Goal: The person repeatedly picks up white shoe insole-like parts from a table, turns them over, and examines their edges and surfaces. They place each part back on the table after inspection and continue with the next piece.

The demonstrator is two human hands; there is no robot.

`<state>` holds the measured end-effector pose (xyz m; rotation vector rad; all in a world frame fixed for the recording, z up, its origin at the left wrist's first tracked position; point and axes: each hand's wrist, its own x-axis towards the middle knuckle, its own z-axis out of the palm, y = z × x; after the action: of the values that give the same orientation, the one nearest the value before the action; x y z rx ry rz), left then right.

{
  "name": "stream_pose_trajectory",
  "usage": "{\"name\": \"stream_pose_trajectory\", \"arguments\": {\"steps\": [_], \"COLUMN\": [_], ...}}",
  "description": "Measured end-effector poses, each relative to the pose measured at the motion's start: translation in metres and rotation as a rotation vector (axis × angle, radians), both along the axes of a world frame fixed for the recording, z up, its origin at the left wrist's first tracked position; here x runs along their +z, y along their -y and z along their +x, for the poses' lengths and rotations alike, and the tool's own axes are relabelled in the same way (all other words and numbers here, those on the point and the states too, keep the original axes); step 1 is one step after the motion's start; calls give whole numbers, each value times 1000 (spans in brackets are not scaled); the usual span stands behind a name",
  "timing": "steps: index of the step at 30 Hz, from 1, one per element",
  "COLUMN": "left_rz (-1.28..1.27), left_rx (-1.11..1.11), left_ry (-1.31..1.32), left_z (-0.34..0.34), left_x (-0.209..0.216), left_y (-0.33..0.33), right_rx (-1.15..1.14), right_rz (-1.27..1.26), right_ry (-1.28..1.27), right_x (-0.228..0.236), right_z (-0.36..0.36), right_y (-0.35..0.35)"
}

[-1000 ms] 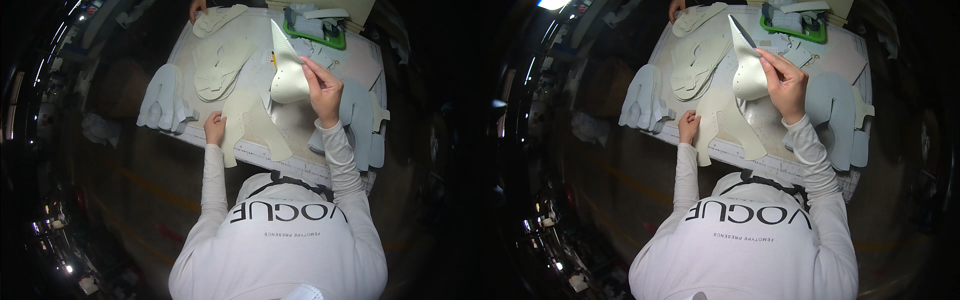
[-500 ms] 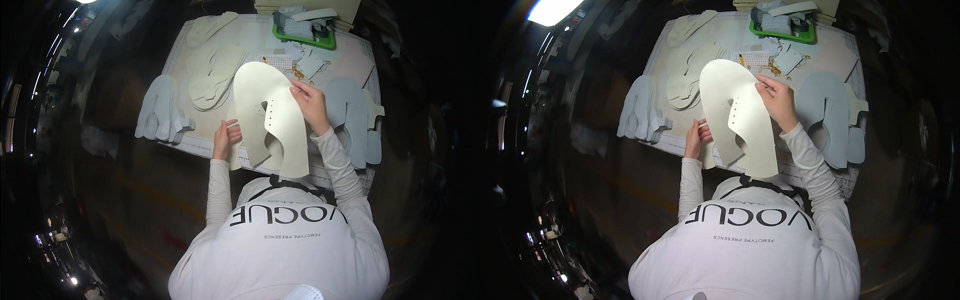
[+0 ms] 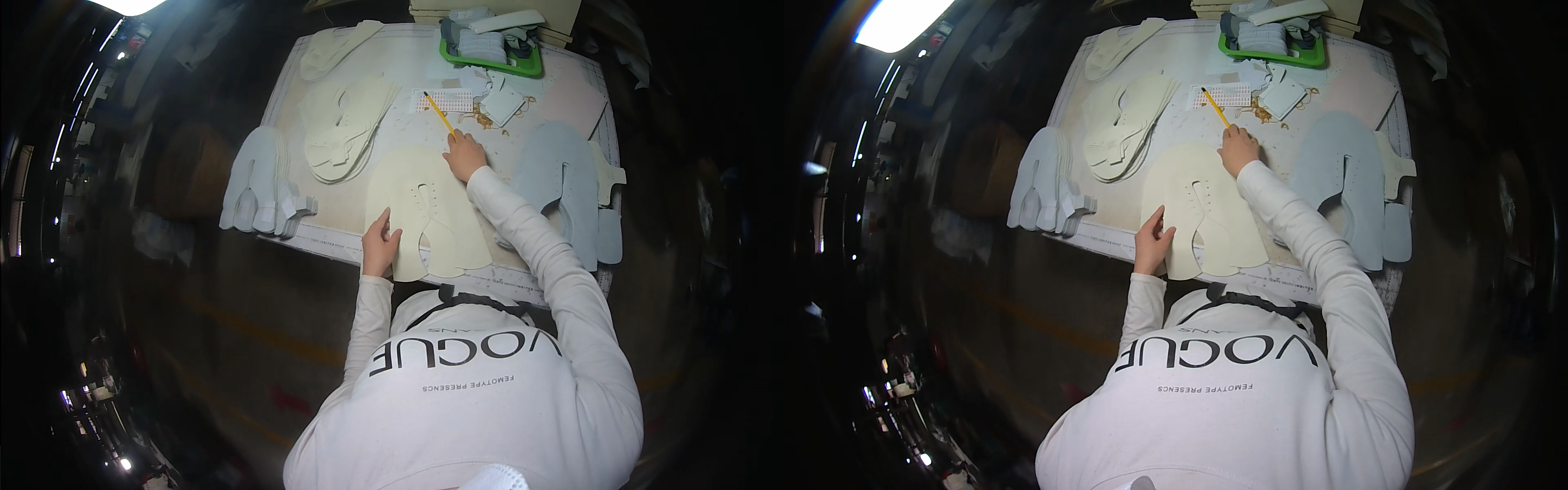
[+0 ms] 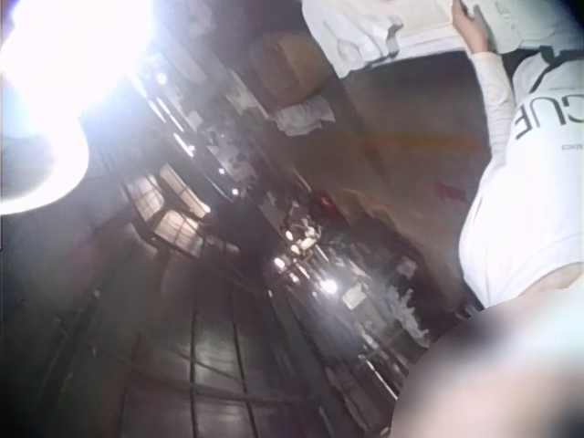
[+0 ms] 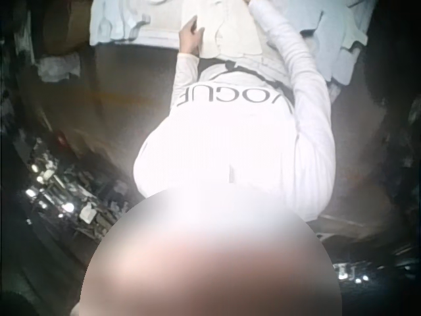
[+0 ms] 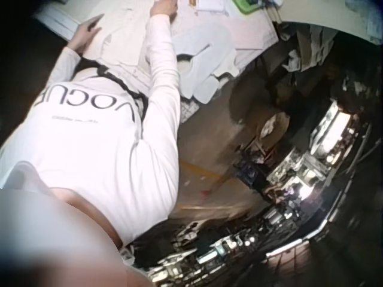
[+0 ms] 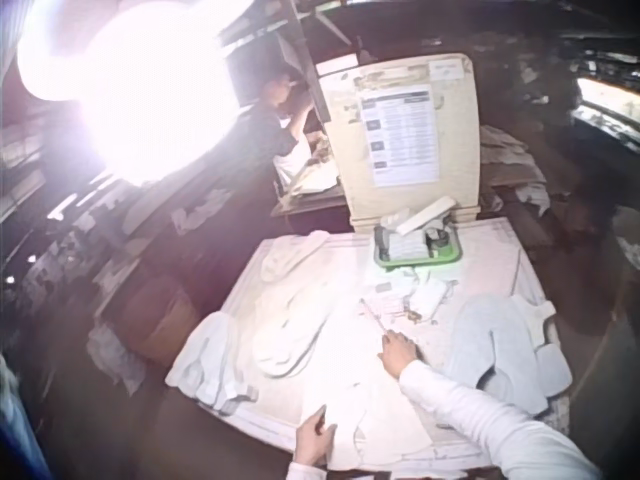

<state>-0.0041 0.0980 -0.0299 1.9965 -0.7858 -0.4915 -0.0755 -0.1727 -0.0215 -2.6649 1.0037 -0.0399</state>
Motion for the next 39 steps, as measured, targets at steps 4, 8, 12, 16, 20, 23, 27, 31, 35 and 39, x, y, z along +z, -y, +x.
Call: {"name": "stream_pose_trajectory", "arguments": {"steps": [4, 8, 12, 16, 20, 23, 27, 31, 35, 39], "left_rz": [73, 87, 55, 53, 96, 90, 122, 109, -204, -327], "left_rx": [-29, -109, -103, -113, -169, -240, -376, -507, -439, -303], "left_ry": [-45, 11, 317, 314, 327, 101, 39, -203, -512, -659], "left_z": [2, 14, 47, 68, 62, 59, 50, 32, 1, -22], "left_x": [8, 18, 21, 15, 7, 11, 42, 96, 139, 164], "left_y": [-2, 12, 58, 123, 152, 159, 150, 124, 101, 87], "right_rx": [-144, -111, -81, -89, -157, -124, -20, 111, 202, 184], "right_rz": [-142, 150, 206, 202, 89, 175, 332, 411, 739, 956], "right_ry": [9, 8, -28, -49, 113, 289, 553, 834, 823, 957], "right_x": [12, 24, 18, 12, 16, 30, 62, 99, 125, 141], "right_z": [-18, -32, -41, -47, -55, -67, -81, -90, -94, -94], "right_y": [9, 5, -13, -17, -22, -18, -8, -14, -34, -67]}}
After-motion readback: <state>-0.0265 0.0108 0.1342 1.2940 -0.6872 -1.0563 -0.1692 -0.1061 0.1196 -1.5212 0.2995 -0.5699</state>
